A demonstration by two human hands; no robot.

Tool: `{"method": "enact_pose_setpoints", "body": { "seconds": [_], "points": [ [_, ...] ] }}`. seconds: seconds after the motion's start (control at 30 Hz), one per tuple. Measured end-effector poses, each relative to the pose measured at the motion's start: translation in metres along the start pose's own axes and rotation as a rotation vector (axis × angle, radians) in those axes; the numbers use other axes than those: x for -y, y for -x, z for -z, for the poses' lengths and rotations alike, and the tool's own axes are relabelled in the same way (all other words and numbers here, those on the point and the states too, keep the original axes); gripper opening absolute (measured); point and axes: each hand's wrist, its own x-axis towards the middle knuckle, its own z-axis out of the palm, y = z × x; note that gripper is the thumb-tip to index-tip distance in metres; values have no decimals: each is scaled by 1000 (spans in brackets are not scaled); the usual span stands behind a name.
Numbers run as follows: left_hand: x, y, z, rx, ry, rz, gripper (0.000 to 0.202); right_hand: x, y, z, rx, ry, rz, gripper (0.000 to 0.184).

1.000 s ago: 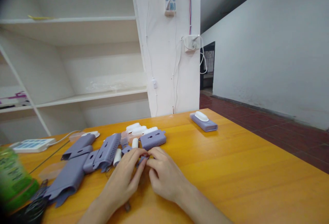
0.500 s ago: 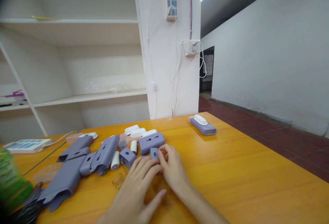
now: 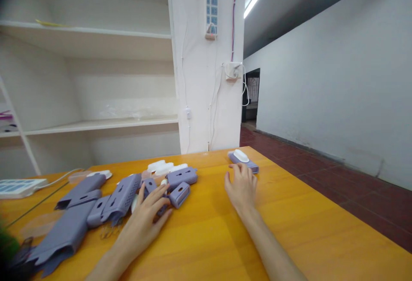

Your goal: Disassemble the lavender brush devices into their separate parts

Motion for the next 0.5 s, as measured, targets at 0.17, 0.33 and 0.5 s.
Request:
{"method": "enact_pose_setpoints", "body": {
  "seconds": [0.17, 0.33, 0.5],
  "points": [
    [-34, 4, 0, -35, 129, -134, 21, -47, -5, -23, 2, 232, -244, 61],
    [-40, -2, -52, 338, 482, -266, 40, -77, -27, -60, 126, 164, -343, 94],
    [-13, -7, -100, 383, 562, -185, 38, -95, -58, -71, 163, 85, -372, 91]
  ]
}}
